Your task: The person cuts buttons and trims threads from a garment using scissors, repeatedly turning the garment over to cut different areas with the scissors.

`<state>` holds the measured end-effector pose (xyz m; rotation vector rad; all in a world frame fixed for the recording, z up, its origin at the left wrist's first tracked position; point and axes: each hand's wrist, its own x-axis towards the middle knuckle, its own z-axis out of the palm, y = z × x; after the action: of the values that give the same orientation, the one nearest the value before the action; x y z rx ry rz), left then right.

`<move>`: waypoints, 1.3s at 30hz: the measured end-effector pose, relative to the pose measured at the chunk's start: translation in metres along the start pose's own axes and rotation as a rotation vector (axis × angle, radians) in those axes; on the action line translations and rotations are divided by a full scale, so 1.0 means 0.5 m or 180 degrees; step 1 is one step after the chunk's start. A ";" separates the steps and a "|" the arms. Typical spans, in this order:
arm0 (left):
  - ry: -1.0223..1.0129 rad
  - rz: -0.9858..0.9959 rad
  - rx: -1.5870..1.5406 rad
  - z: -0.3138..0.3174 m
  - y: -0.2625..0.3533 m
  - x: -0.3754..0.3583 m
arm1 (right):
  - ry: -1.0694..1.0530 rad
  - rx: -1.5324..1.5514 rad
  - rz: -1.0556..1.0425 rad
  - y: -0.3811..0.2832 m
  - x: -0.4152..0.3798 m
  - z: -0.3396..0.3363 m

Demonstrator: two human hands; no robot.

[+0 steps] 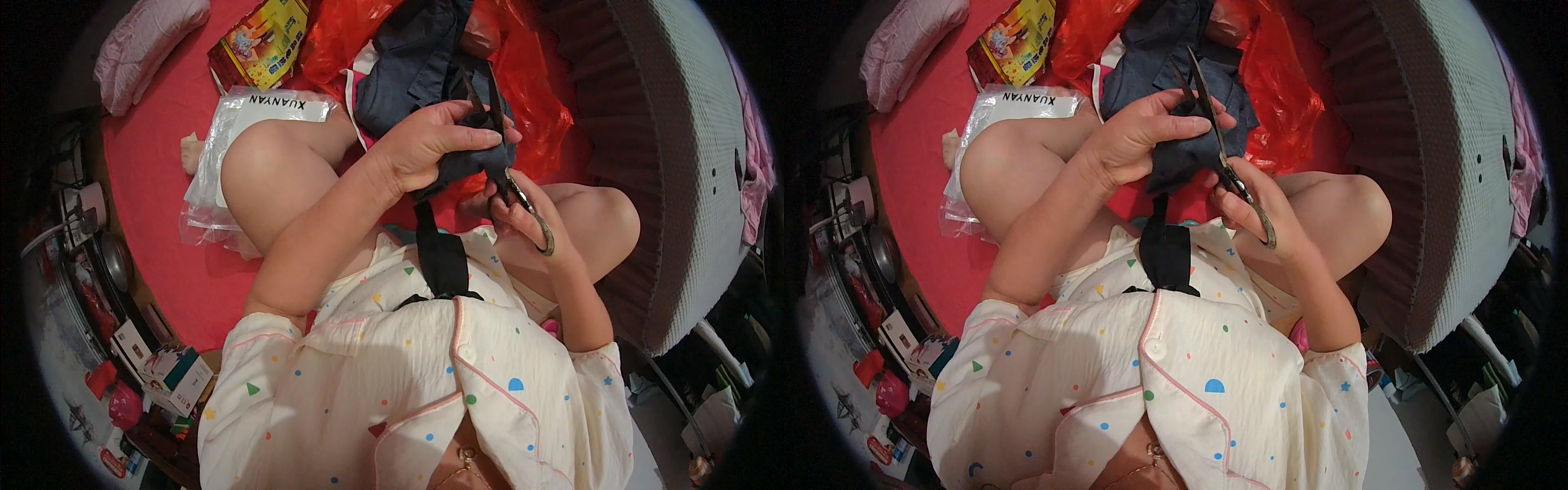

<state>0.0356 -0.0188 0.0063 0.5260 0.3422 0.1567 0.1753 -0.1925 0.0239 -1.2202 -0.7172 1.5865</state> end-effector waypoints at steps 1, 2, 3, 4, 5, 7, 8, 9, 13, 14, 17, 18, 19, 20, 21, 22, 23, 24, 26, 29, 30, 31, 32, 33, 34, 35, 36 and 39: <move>0.0002 0.0001 -0.0001 -0.001 -0.001 0.000 | 0.0023 -0.0029 0.0021 0.002 0.000 -0.002; -0.0014 0.0012 -0.0008 -0.002 -0.002 0.000 | 0.0046 -0.0058 0.0041 0.004 0.000 -0.005; -0.0029 0.0022 -0.0016 -0.003 -0.003 0.001 | 0.0045 -0.0058 0.0042 0.005 -0.001 -0.007; -0.0028 0.0022 -0.0016 -0.004 -0.003 0.001 | 0.0042 -0.0086 0.0068 0.006 -0.001 -0.010; -0.0044 0.0058 0.0023 -0.004 -0.004 0.002 | 0.0041 -0.0114 0.0093 0.006 -0.001 -0.011; -0.0064 0.0089 0.0057 -0.005 -0.005 0.004 | 0.0059 -0.0140 0.0120 0.002 -0.002 -0.011; -0.0075 0.0054 0.0051 -0.006 -0.005 0.005 | 0.0070 -0.0169 0.0144 0.000 -0.001 -0.010; -0.0089 0.0019 0.0048 -0.007 -0.003 0.005 | 0.0075 -0.0169 0.0139 0.000 0.001 -0.009; -0.0153 0.0018 0.0006 -0.002 0.001 0.005 | -0.0186 0.0369 0.0143 -0.006 -0.002 -0.016; -0.0256 0.0063 -0.0053 -0.004 0.000 0.006 | -0.0348 0.0643 0.0145 -0.007 0.002 -0.017; -0.0371 0.0063 -0.0173 -0.009 0.003 0.008 | -0.0690 0.0999 0.0146 -0.006 0.006 -0.034; -0.0403 0.0011 -0.0240 -0.010 0.003 0.010 | -0.0692 0.1000 0.0148 -0.007 0.005 -0.036; -0.0402 0.0011 -0.0242 -0.010 0.003 0.011 | -0.0678 0.1076 0.0185 -0.008 0.004 -0.036; -0.0374 -0.0001 -0.0299 -0.009 0.002 0.012 | -0.0663 0.1152 0.0223 -0.009 0.003 -0.037; -0.0347 -0.0014 -0.0356 -0.009 0.002 0.013 | -0.0662 0.1153 0.0225 -0.010 0.001 -0.038; -0.0345 -0.0015 -0.0359 -0.014 -0.002 0.016 | -0.0631 0.1229 0.0241 -0.011 -0.001 -0.040; -0.0244 -0.0026 -0.0387 -0.024 -0.007 0.021 | -0.0599 0.1305 0.0256 -0.013 -0.003 -0.043; -0.0145 -0.0035 -0.0414 -0.023 -0.006 0.022 | -0.0599 0.1305 0.0257 -0.016 -0.004 -0.047; -0.0145 -0.0037 -0.0395 -0.018 0.001 0.016 | -0.0597 0.0996 0.0117 -0.031 -0.006 -0.054; -0.0233 0.0014 -0.0387 -0.019 0.002 0.017 | 0.0015 0.0350 -0.0190 -0.082 -0.013 -0.025; -0.0320 0.0066 -0.0399 -0.020 0.001 0.019 | 0.0202 0.0260 -0.0239 -0.092 -0.008 -0.025; -0.0324 0.0066 -0.0404 -0.020 0.001 0.019 | 0.0206 0.0256 -0.0236 -0.092 0.002 -0.023; -0.0284 0.0095 -0.0335 -0.019 0.001 0.019 | 0.0794 -0.0267 -0.0463 -0.091 0.014 -0.018; -0.0246 0.0127 -0.0264 -0.018 0.001 0.019 | 0.1379 -0.0796 -0.0691 -0.090 0.026 -0.018; -0.0253 0.0130 -0.0263 -0.018 0.000 0.019 | 0.1580 -0.1084 -0.0869 -0.081 0.042 -0.029; -0.0200 0.0138 -0.0253 -0.019 -0.001 0.019 | 0.1580 -0.1086 -0.0875 -0.079 0.055 -0.031; -0.0144 0.0145 -0.0245 -0.019 -0.001 0.018 | 0.1669 -0.1157 -0.1084 -0.078 0.068 -0.029; 0.0082 0.0204 -0.0072 -0.018 0.003 0.014 | 0.1793 -0.1445 -0.1325 -0.069 0.100 -0.034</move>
<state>0.0391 -0.0115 -0.0020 0.5131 0.3484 0.2291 0.2019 -0.1355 0.0300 -1.6226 -0.9046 0.7009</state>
